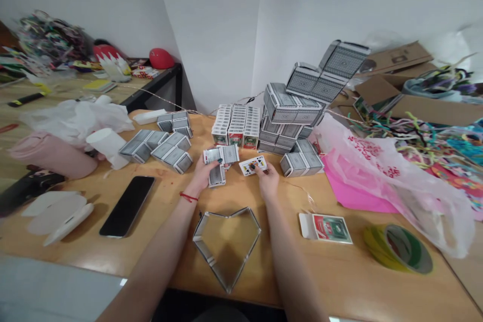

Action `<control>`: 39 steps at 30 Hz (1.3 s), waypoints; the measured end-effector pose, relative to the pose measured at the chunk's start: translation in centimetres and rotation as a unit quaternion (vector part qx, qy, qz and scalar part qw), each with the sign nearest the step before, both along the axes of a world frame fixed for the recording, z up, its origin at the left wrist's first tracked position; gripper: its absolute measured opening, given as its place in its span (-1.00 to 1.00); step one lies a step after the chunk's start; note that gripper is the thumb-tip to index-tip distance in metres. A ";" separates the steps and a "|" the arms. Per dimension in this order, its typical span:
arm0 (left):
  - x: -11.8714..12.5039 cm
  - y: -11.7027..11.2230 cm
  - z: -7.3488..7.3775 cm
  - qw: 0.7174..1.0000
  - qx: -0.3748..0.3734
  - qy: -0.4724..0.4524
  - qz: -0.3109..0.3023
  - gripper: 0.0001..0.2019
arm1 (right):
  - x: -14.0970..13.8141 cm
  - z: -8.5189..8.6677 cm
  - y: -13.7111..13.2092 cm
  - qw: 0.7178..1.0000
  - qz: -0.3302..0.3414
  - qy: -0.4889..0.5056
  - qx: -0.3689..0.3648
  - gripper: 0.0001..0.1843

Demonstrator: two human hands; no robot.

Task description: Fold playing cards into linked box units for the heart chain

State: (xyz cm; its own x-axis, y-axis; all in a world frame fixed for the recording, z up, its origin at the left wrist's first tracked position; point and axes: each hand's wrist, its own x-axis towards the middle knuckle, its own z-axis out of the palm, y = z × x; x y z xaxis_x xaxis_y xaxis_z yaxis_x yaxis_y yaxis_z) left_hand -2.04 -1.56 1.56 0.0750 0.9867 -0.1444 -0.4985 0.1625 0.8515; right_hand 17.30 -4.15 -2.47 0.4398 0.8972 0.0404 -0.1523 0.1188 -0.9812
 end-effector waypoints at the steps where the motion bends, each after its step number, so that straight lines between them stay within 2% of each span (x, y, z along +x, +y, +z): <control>1: 0.0 0.0 0.1 1.000 0.004 0.005 0.000 -0.29 | 0.1 0.1 -0.1 1.000 -0.001 0.011 -0.006 -0.66; 4: -0.1 -0.1 0.2 1.000 0.013 0.024 -0.006 -0.23 | 0.2 0.6 -0.4 0.998 0.001 0.057 -0.014 -0.71; 10: -0.1 -0.3 0.4 0.998 0.022 0.052 -0.027 -0.25 | 0.0 1.8 -0.7 0.994 0.029 0.106 -0.015 -0.67; 14: 0.0 -0.3 0.4 0.997 0.034 0.060 -0.033 -0.24 | -0.1 2.1 -0.7 0.994 0.063 0.087 -0.013 -0.60; 21: 0.1 -0.4 0.3 0.995 0.061 0.072 -0.030 -0.27 | -0.6 2.1 -0.9 0.991 0.127 0.035 -0.018 -0.65; 28: 0.1 -0.4 0.2 0.995 0.048 0.082 -0.019 -0.29 | -0.2 1.7 -0.7 0.995 0.069 0.073 0.005 -0.68; 34: 0.2 -0.4 0.1 0.992 0.070 0.103 -0.018 -0.34 | -0.7 1.8 -0.9 0.993 0.116 0.010 -0.007 -0.70; 39: 0.1 -0.2 -0.2 0.989 0.075 0.122 -0.020 -0.34 | -0.6 1.7 -1.0 0.990 0.130 -0.042 -0.031 -0.75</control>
State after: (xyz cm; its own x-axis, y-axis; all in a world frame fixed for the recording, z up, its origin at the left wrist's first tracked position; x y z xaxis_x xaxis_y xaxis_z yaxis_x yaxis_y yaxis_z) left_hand -1.99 -1.76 1.31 0.0947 0.9954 -0.0155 -0.2706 0.0407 0.9618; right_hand 16.75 -5.12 -0.75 0.1918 0.9814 0.0093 -0.0870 0.0265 -0.9959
